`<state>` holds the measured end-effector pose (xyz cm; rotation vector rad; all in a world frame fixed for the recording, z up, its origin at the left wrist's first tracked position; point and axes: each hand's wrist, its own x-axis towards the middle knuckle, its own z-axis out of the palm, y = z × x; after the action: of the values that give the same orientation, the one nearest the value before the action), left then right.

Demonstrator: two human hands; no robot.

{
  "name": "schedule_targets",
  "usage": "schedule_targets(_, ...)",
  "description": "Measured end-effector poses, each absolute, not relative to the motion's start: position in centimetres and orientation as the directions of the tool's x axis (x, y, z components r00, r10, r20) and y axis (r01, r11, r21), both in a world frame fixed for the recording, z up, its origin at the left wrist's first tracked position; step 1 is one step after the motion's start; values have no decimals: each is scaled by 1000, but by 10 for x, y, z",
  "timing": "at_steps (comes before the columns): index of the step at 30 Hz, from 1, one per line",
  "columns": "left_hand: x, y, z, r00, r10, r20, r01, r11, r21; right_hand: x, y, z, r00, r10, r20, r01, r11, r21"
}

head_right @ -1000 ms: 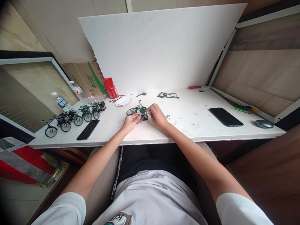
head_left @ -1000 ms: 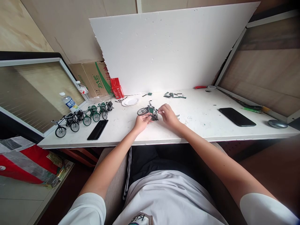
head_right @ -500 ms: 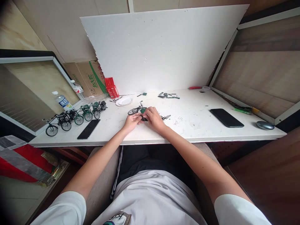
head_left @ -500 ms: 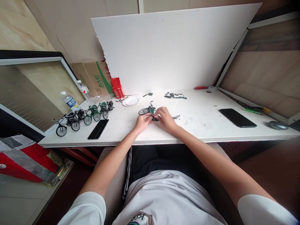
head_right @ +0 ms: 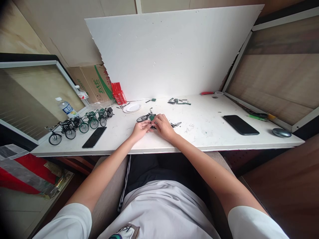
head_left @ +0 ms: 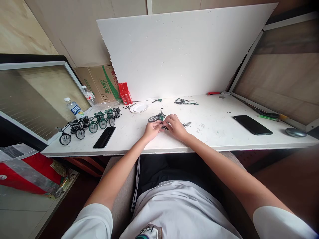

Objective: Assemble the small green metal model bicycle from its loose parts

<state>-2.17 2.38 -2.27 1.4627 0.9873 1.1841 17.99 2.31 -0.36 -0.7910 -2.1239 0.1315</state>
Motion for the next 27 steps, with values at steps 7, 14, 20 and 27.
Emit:
schedule_targets(7, -20, 22, -21, 186, 968, 169, 4, -173, 985, 180, 23, -4, -436, 583, 686, 504, 789, -351)
schedule_targets(14, -22, 24, -23, 206, 962, 179, 18, -187, 982, 180, 22, -3, -418, 606, 677, 496, 776, -389)
schedule_targets(20, -21, 24, -23, 205, 962, 183, 23, -191, 981, 180, 20, -3, -417, 618, 666, 478, 773, -418)
schedule_targets(27, -20, 24, -23, 199, 964, 175, 28, -184, 983, 180, 22, -5, -404, 647, 647, 462, 755, -466)
